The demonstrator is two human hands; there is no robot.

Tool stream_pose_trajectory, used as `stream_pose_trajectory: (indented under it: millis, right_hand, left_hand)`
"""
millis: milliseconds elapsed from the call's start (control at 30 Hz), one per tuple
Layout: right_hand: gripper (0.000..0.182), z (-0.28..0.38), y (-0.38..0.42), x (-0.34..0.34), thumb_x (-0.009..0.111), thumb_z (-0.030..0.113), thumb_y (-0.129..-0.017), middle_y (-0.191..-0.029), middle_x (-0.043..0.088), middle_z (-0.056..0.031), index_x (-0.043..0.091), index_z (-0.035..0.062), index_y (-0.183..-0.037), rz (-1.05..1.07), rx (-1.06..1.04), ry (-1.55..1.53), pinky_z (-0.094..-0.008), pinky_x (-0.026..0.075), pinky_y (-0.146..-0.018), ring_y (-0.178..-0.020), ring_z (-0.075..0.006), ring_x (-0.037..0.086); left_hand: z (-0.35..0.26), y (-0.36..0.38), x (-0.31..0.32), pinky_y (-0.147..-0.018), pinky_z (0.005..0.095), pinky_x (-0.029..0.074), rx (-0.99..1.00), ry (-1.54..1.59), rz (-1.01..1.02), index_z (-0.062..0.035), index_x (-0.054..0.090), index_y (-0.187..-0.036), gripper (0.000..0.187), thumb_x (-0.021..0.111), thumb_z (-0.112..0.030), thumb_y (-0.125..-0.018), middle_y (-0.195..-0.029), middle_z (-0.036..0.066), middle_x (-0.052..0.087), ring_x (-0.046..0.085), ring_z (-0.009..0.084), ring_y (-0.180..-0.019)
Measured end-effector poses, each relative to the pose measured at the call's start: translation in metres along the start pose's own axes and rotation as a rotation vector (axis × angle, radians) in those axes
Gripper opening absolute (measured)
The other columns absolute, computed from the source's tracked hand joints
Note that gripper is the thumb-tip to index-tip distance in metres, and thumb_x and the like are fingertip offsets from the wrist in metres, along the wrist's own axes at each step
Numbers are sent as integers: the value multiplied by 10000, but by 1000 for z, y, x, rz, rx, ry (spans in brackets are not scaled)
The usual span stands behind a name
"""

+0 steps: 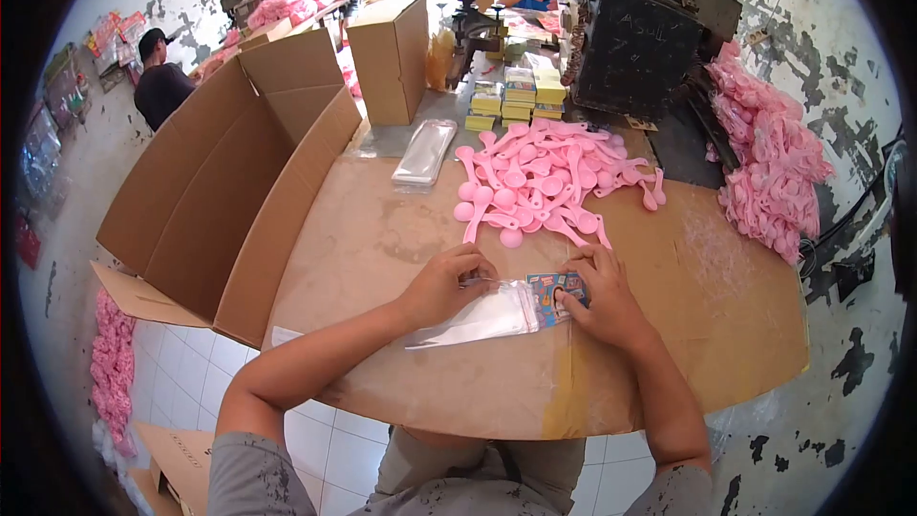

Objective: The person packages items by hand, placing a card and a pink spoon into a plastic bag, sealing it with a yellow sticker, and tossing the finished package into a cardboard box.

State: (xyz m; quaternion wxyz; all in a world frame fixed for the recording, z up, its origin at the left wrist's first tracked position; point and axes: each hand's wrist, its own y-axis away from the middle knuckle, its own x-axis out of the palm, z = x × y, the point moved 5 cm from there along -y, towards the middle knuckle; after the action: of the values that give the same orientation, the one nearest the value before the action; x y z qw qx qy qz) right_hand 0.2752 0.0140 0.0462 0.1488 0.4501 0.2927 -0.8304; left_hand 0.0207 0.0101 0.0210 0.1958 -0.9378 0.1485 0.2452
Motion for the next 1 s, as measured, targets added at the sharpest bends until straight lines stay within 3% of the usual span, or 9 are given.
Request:
stream_pose_trajectory:
  millis: [67, 167, 267, 400, 467, 600, 700, 867, 1000]
  right_hand:
    - [295, -4, -2, 2, 750, 82, -847, -1148, 592, -129, 657, 53, -1125, -19, 6, -53, -461, 375, -1070, -1199, -341, 512]
    - [241, -2, -3, 0, 735, 61, -849, -1076, 620, -122, 642, 51, -1071, -39, -15, -53, -473, 391, -1030, -1115, -346, 546]
    - [221, 7, -5, -11, 719, 45, -861, -988, 642, -122, 633, 46, -1065, -13, 8, -58, -459, 445, -950, -987, -352, 598]
    - [201, 10, -14, -33, 693, 32, -909, -925, 651, -117, 634, 34, -1101, 40, 73, -149, -387, 516, -787, -846, -305, 660]
    - [182, 11, -26, -40, 682, 32, -935, -939, 650, -97, 651, 27, -1114, 35, 30, -328, -364, 523, -740, -842, -257, 674]
    - [149, 13, -32, -15, 671, 34, -965, -971, 645, -70, 696, 25, -1112, 38, 189, -1045, -338, 525, -742, -861, -174, 667]
    - [126, 18, -29, 14, 667, 12, -954, -988, 640, -96, 711, 14, -1073, 22, -75, -511, -349, 532, -767, -882, -202, 660]
    - [244, 23, -15, 31, 710, 19, -833, -997, 628, -130, 716, 18, -1076, 49, -248, -237, -393, 526, -810, -925, -292, 632]
    - [348, 23, -17, 26, 718, 43, -750, -1010, 618, -133, 724, 32, -1098, 53, -309, -161, -421, 512, -843, -945, -310, 617]
  left_hand:
    - [3, 4, 0, -774, 319, 551, -263, 128, 9, -17, 715, -1003, 93, 748, -44, -919, -925, 60, 703, 681, 153, -869]
    - [-1, 8, -3, -752, 268, 535, -303, 147, 3, -22, 711, -1031, 93, 739, -30, -943, -958, 15, 719, 647, 75, -885]
    - [-4, 12, -4, -761, 243, 532, -166, 128, -67, -9, 705, -1045, 114, 748, -39, -944, -953, 27, 722, 665, 75, -864]
    - [2, 21, 0, -763, 260, 538, -284, 461, -191, 7, 688, -1084, 170, 754, -79, -952, -960, 56, 747, 679, 93, -851]
    - [-3, 26, -3, -780, 254, 532, -414, 490, -113, 12, 671, -1111, 183, 740, -80, -969, -983, 66, 756, 681, 91, -868]
    - [7, 26, -2, -783, 259, 532, -259, 499, -159, 10, 651, -1100, 144, 703, -71, -993, -993, 74, 761, 680, 78, -880]
    - [10, 30, 1, -798, 261, 533, -213, 425, -137, 8, 641, -1069, 119, 699, -59, -990, -1015, 67, 742, 675, 81, -913]
    - [-9, 28, -5, -849, 285, 547, -99, 182, -163, 16, 628, -1004, 82, 685, -31, -972, -1062, 60, 702, 678, 124, -954]
    - [0, 27, -4, -839, 293, 558, -64, 278, -182, 2, 598, -1041, 87, 653, -1, -975, -1076, 80, 705, 687, 143, -927]
